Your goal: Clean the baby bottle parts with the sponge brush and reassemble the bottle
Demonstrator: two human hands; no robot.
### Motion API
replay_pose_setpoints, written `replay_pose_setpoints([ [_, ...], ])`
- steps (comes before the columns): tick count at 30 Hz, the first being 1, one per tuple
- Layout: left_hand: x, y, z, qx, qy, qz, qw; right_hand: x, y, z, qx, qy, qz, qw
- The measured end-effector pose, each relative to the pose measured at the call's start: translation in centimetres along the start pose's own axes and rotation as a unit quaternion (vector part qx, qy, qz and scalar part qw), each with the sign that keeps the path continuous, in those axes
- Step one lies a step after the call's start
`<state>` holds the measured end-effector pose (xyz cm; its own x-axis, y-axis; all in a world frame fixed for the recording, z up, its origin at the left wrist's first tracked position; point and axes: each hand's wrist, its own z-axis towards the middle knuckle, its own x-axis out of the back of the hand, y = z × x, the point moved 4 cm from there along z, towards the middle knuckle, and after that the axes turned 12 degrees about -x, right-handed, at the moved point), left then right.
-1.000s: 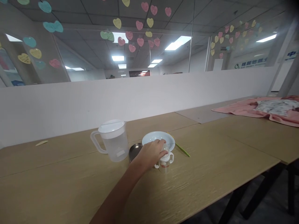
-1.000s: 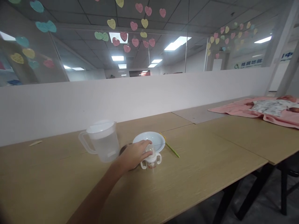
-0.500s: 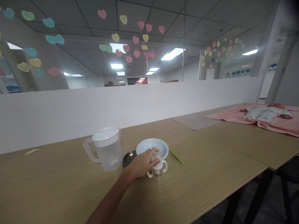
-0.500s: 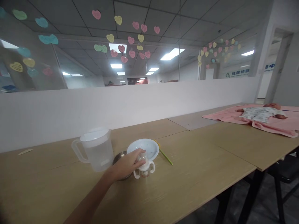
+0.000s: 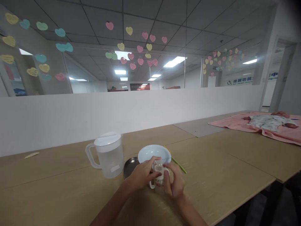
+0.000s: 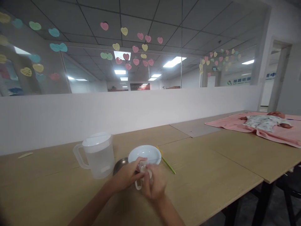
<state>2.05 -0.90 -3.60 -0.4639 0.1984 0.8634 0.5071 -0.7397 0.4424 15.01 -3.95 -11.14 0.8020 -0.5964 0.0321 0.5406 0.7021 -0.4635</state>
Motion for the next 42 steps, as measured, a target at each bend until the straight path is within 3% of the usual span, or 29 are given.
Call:
replay_pose_setpoints([
  [2, -0.1, 0.0, 0.1, -0.009, 0.006, 0.005, 1.000, -1.2, 1.5, 2.4, 0.042, 0.023, -0.008, 0.999],
  [4, -0.3, -0.1, 0.2, -0.009, 0.006, 0.023, 1.000, -2.2, 2.3, 3.1, 0.061, 0.005, -0.022, 0.998],
  [9, -0.6, -0.1, 0.6, -0.015, -0.005, 0.070, 0.997, -3.5, 3.3, 1.2, -0.002, -0.048, -0.014, 0.999],
  [15, -0.5, 0.1, 0.6, -0.001, -0.021, 0.128, 0.992, -3.7, 3.6, 0.5, -0.029, -0.024, -0.004, 0.999],
  [21, -0.3, 0.1, 0.3, 0.014, -0.007, 0.051, 0.999, -3.9, 3.8, 0.3, -0.054, -0.034, -0.005, 0.998],
  [26, -1.9, -0.4, 0.0, -0.046, 0.053, -0.104, 0.992, -3.6, 4.3, 0.1, -0.067, -0.080, 0.016, 0.994],
  [28, -3.8, -1.2, -0.6, -0.044, 0.117, -0.137, 0.983, -3.6, 4.6, 0.0, -0.081, -0.107, 0.021, 0.991],
  [31, -6.9, -2.9, -2.0, 0.029, 0.267, -0.176, 0.947, -3.7, 4.5, -0.2, -0.070, -0.144, 0.024, 0.987],
  [33, -8.7, -3.7, -2.6, 0.051, 0.307, -0.194, 0.930, -3.7, 4.3, -0.2, -0.054, -0.145, 0.033, 0.987],
  [37, -9.6, -4.2, -2.5, 0.058, 0.323, -0.210, 0.921, -3.6, 4.4, 0.0, -0.072, -0.143, 0.057, 0.985],
  [42, -9.0, -4.3, -2.1, 0.043, 0.280, -0.210, 0.936, -3.7, 5.0, 0.0, -0.120, -0.161, 0.081, 0.976],
])
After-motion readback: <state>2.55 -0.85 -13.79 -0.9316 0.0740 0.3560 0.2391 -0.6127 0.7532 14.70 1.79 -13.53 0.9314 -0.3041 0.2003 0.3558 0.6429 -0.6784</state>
